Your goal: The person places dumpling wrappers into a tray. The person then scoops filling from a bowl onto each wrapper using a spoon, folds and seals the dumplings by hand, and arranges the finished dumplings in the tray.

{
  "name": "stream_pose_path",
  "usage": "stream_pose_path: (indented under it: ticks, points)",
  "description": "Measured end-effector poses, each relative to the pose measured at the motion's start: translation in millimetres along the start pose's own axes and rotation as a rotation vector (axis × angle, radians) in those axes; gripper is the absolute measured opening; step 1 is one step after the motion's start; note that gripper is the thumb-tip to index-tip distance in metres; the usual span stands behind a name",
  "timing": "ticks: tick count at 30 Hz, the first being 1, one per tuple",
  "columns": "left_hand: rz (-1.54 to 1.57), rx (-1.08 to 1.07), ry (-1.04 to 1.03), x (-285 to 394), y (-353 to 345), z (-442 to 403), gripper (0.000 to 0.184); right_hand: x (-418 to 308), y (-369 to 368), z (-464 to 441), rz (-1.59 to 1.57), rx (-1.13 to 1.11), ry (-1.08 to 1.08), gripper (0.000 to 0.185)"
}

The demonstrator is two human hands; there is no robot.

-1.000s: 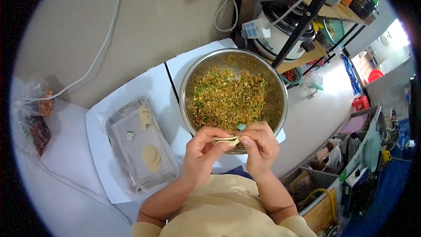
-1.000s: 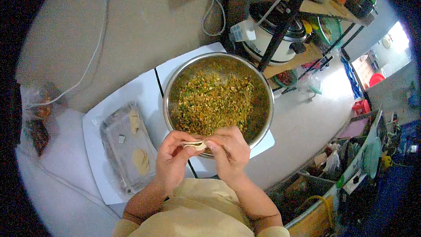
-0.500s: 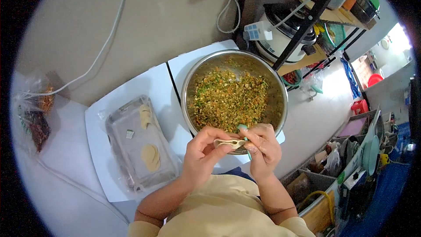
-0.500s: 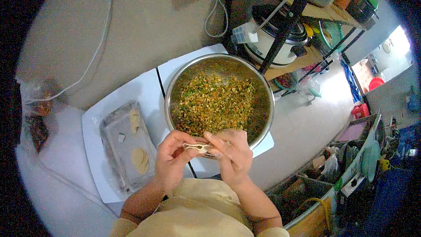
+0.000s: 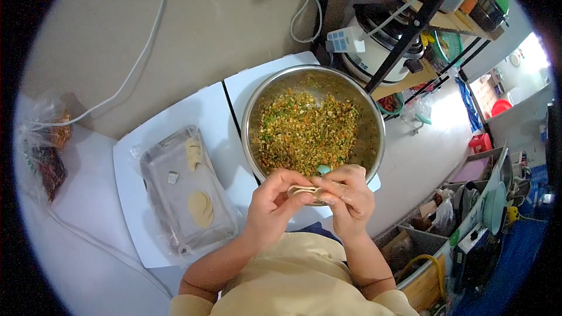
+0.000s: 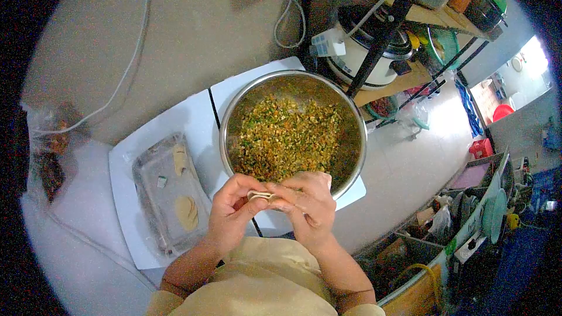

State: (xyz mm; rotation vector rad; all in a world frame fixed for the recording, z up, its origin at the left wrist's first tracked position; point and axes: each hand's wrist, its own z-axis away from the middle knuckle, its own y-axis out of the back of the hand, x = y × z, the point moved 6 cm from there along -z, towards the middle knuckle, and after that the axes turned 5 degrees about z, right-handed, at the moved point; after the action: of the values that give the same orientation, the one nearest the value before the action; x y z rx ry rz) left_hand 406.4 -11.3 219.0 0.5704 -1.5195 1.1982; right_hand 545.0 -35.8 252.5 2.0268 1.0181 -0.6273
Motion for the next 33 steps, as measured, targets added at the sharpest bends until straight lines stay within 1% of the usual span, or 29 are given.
stream_pose_path:
  ticks: [1, 3, 4, 6, 9, 13, 15, 18, 21, 23, 24, 26, 29, 33]
  points:
    - [0.001, 0.0, 0.002, 0.2, -0.8, 0.1, 0.019, -0.1, -1.0, -1.0, -0.007, -0.027, -0.016, 0.011]
    - [0.09, -0.004, 0.031, 0.3, -4.5, 0.4, 0.029, 0.6, -2.8, -1.5, -0.012, -0.052, -0.035, 0.01]
    - [0.09, -0.004, 0.033, 0.3, -5.4, 0.4, 0.029, 0.8, -2.2, -1.6, -0.031, -0.019, -0.035, 0.011]
    - [0.118, -0.046, 0.039, -0.7, -9.3, 1.3, 0.038, 0.3, -2.2, -0.2, -0.051, 0.011, -0.037, 0.011]
    - [0.066, -0.009, 0.048, 2.5, -10.4, 1.2, 0.042, -1.3, 0.1, 1.4, -0.025, 0.044, -0.018, 0.012]
    - [-0.006, 0.015, 0.041, 7.2, -7.0, 1.3, 0.043, 0.6, 0.6, 1.4, -0.019, -0.023, 0.025, 0.012]
    - [-0.144, -0.001, 0.062, 9.6, -6.1, 2.0, 0.044, 0.3, -0.9, 0.9, -0.004, -0.056, 0.029, 0.012]
    - [-0.093, -0.011, 0.045, 4.0, -9.8, 1.5, 0.046, -3.1, -2.5, 2.5, 0.015, -0.043, 0.066, 0.013]
    - [-0.147, 0.009, 0.078, 3.0, -9.6, 0.6, 0.048, -0.6, -4.2, 4.7, 0.027, -0.022, 0.005, 0.015]
    - [-0.161, 0.002, 0.082, 1.2, -6.5, 0.4, 0.048, 0.9, -6.7, 5.6, 0.064, -0.058, 0.077, 0.015]
    - [-0.177, -0.008, 0.09, 0.4, -5.4, 0.4, 0.048, 0.0, -6.1, 4.4, 0.061, -0.059, 0.079, 0.015]
    - [-0.194, -0.01, 0.095, 1.3, -5.1, 0.4, 0.048, -5.0, -8.5, 3.3, 0.167, -0.133, 0.12, 0.013]
    - [-0.236, -0.039, 0.11, 3.0, -8.3, -1.0, 0.049, -6.5, -8.7, 3.9, 0.175, -0.105, 0.125, 0.01]
    - [-0.245, -0.062, 0.112, -1.4, -9.3, -1.1, 0.051, -6.7, -7.9, 4.1, 0.169, -0.078, 0.119, 0.012]
